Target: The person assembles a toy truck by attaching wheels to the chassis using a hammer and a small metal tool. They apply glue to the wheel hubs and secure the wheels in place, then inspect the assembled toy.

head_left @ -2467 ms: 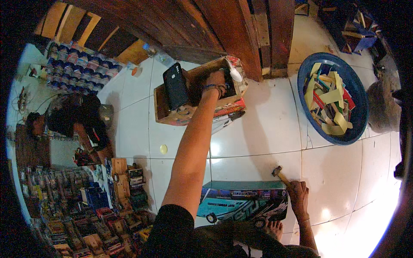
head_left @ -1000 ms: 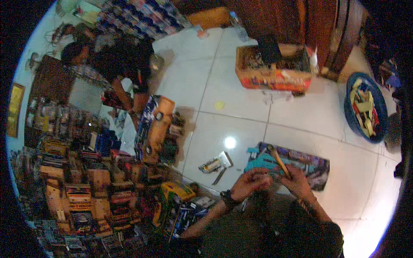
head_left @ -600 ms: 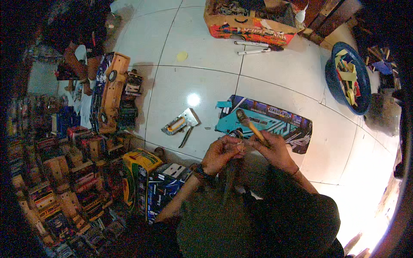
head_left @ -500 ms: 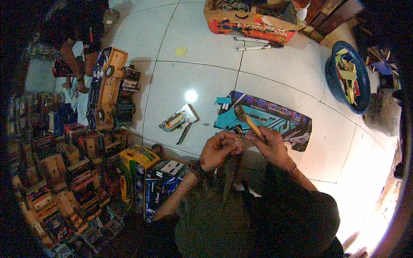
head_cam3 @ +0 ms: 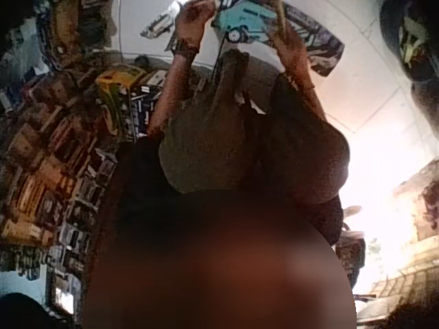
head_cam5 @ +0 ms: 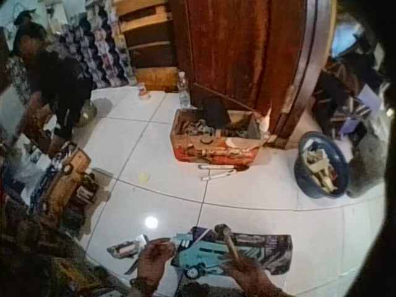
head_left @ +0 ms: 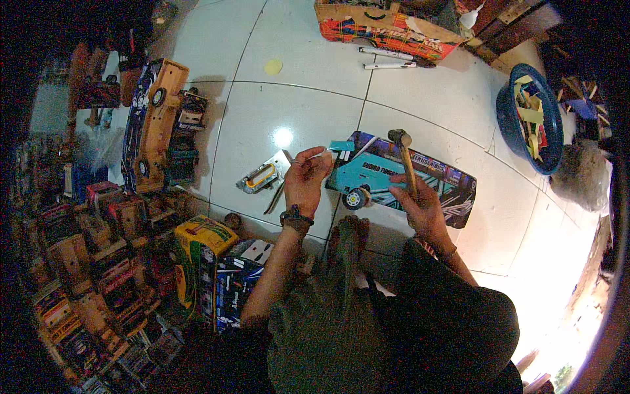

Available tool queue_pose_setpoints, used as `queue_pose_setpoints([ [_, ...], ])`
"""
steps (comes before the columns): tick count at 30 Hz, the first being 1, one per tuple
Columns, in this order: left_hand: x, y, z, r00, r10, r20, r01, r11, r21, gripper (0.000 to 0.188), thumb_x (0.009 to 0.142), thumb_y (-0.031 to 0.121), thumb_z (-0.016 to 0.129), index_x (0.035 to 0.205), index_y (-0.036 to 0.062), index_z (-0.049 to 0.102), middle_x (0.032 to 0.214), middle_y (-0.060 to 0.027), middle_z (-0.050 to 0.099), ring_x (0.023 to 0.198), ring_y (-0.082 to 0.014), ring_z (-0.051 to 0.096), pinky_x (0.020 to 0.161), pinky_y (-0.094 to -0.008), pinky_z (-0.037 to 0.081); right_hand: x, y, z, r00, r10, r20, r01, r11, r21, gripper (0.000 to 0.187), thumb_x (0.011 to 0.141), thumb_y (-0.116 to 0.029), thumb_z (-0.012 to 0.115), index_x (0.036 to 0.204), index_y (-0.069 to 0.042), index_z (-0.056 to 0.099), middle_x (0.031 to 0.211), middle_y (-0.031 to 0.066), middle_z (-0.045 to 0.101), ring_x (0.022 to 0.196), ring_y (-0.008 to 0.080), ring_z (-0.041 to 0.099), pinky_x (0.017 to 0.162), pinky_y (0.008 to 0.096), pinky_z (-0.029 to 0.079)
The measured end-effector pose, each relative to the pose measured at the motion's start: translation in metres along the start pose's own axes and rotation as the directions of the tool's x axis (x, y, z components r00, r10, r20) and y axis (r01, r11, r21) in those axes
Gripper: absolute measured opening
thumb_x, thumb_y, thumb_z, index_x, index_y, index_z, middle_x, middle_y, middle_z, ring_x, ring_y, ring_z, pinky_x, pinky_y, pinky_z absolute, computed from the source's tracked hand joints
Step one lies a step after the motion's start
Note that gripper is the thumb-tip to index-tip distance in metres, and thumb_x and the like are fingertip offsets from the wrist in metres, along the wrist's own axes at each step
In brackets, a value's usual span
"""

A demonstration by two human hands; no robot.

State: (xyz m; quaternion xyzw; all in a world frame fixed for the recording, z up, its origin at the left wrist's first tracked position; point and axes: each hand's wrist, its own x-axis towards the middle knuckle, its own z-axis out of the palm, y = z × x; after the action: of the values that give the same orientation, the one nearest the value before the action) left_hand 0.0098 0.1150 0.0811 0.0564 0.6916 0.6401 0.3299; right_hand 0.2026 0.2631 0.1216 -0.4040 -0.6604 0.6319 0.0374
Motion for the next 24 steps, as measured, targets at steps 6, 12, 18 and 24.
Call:
queue_pose_setpoints([
  [6,0.008,-0.018,0.007,0.999,0.030,-0.018,-0.031,0.997,-0.071,0.030,0.089,0.012,0.072,0.110,-0.0044,0.060,0.096,-0.0119,0.072,0.085,-0.0154,0.069,0.077,-0.0274,0.057,-0.004,0.015,-0.002,0.996,-0.083,-0.027,0.082,0.996,-0.044,0.023,0.093,-0.024,0.068,0.113,-0.010,0.065,0.067,-0.0088,0.046,0.053,0.0029,0.035,0.047,0.0225,0.026],
  [12,0.015,-0.023,0.001,0.997,-0.020,-0.069,0.021,1.000,0.022,0.031,0.088,0.015,0.074,0.111,-0.0036,0.062,0.095,-0.0116,0.072,0.084,-0.0154,0.069,0.076,-0.0264,0.056,-0.003,0.011,-0.006,0.999,-0.045,0.005,0.045,0.998,-0.033,0.024,0.094,-0.025,0.067,0.112,-0.010,0.065,0.068,-0.0081,0.047,0.054,0.0035,0.037,0.048,0.0226,0.028],
  [18,0.016,-0.029,-0.002,0.997,-0.059,-0.050,0.057,0.997,-0.050,0.031,0.088,0.016,0.075,0.110,-0.0018,0.064,0.097,-0.0107,0.072,0.084,-0.0161,0.069,0.074,-0.0270,0.057,-0.004,0.009,-0.006,0.994,-0.105,0.008,0.105,0.989,-0.102,0.023,0.095,-0.025,0.066,0.112,-0.010,0.064,0.065,-0.0086,0.044,0.053,0.0038,0.036,0.047,0.0234,0.027],
  [24,0.016,-0.029,-0.002,0.990,-0.109,-0.091,0.103,0.993,-0.064,0.029,0.088,0.015,0.075,0.110,-0.0004,0.064,0.098,-0.0105,0.072,0.085,-0.0161,0.069,0.075,-0.0278,0.057,-0.007,0.007,-0.010,0.999,-0.013,0.035,0.017,0.994,-0.106,0.025,0.095,-0.027,0.066,0.112,-0.009,0.064,0.072,-0.0025,0.051,0.062,0.0075,0.045,0.056,0.0255,0.035],
])
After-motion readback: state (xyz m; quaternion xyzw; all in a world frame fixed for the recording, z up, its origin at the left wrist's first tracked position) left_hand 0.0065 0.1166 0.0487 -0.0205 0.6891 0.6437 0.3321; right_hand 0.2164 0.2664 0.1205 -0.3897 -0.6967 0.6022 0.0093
